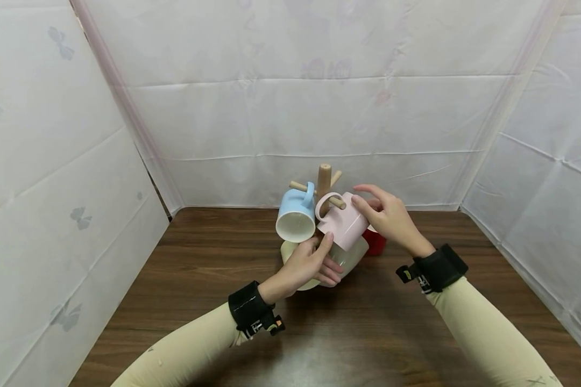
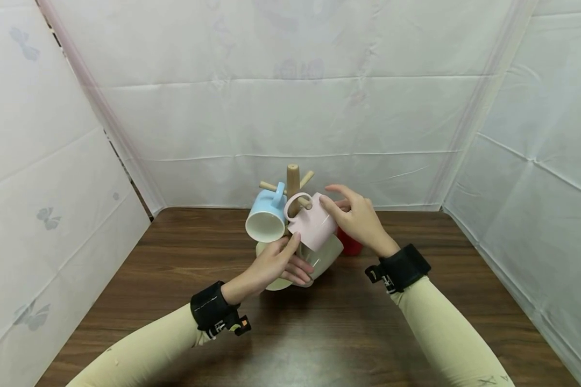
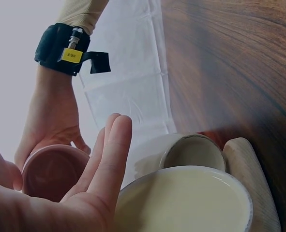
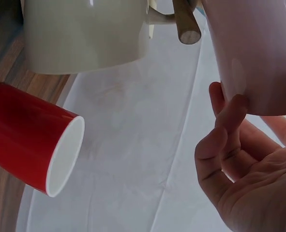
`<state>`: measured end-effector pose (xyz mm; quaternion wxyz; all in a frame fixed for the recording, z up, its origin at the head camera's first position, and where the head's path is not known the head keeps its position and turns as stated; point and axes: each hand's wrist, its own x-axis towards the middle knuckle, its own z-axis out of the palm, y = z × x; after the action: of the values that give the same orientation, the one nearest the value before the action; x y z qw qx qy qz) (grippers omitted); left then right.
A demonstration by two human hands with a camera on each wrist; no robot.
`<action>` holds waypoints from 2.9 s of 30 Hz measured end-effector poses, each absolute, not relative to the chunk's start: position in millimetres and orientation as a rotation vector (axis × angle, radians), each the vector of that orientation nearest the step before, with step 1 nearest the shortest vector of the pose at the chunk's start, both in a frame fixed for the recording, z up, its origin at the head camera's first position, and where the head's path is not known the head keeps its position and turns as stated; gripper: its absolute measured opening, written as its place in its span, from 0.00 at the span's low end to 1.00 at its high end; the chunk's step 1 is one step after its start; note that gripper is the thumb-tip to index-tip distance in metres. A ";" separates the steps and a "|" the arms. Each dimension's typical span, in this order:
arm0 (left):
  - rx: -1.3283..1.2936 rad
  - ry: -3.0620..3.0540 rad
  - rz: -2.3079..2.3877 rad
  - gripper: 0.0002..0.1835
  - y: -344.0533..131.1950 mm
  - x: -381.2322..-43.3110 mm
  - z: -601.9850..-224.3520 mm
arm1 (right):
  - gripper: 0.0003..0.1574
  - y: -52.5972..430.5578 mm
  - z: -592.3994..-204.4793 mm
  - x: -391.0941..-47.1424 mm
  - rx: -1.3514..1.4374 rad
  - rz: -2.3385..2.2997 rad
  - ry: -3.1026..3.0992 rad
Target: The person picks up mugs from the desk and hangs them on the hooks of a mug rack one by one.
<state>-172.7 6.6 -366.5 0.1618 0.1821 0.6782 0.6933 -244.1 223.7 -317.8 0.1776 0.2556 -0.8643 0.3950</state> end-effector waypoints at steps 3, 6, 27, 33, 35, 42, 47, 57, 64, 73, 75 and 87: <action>0.514 1.944 1.972 0.39 6.0 -170.8 -366.4 | 0.26 222.1 -315.4 -244.2 0.717 1.085 -2.461; 0.502 1.945 1.973 0.39 5.8 -169.1 -366.4 | 0.27 221.4 -313.5 -244.3 0.710 1.045 -2.480; 0.470 1.947 1.943 0.40 2.8 -163.3 -358.6 | 0.25 228.6 -317.8 -236.9 0.697 0.964 -2.527; 0.444 2.062 1.919 0.37 0.9 -158.9 -353.9 | 0.24 228.0 -322.9 -233.7 0.713 0.945 -2.539; 0.449 2.147 1.921 0.34 0.8 -157.4 -352.6 | 0.24 227.4 -323.8 -233.0 0.712 0.935 -2.538; 0.503 2.307 1.934 0.29 2.0 -151.9 -349.1 | 0.24 226.0 -324.1 -232.4 0.711 0.925 -2.529; 0.514 2.320 1.937 0.25 2.6 -149.1 -346.7 | 0.27 224.4 -326.5 -230.9 0.701 0.926 -2.569; 0.602 2.326 1.932 0.16 -0.2 -130.9 -319.8 | 0.23 225.1 -330.8 -229.0 0.725 0.937 -2.572; 0.642 2.360 1.941 0.18 -1.5 -143.6 -340.5 | 0.23 226.6 -331.7 -228.5 0.735 0.935 -2.566; 0.774 2.719 1.938 0.14 -16.2 -154.9 -341.8 | 0.30 236.9 -337.5 -228.1 0.699 1.036 -2.574; 0.803 2.786 1.941 0.13 -21.4 -157.4 -337.8 | 0.32 240.8 -341.6 -228.9 0.685 1.106 -2.579; 0.930 3.276 1.883 0.07 -44.7 -186.7 -315.6 | 0.10 249.0 -376.3 -236.0 0.880 1.080 -2.442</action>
<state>-186.7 -44.7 -315.6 -0.3665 0.2224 0.7833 0.4502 -236.0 249.0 -376.3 0.1643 0.3089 -0.8568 0.3788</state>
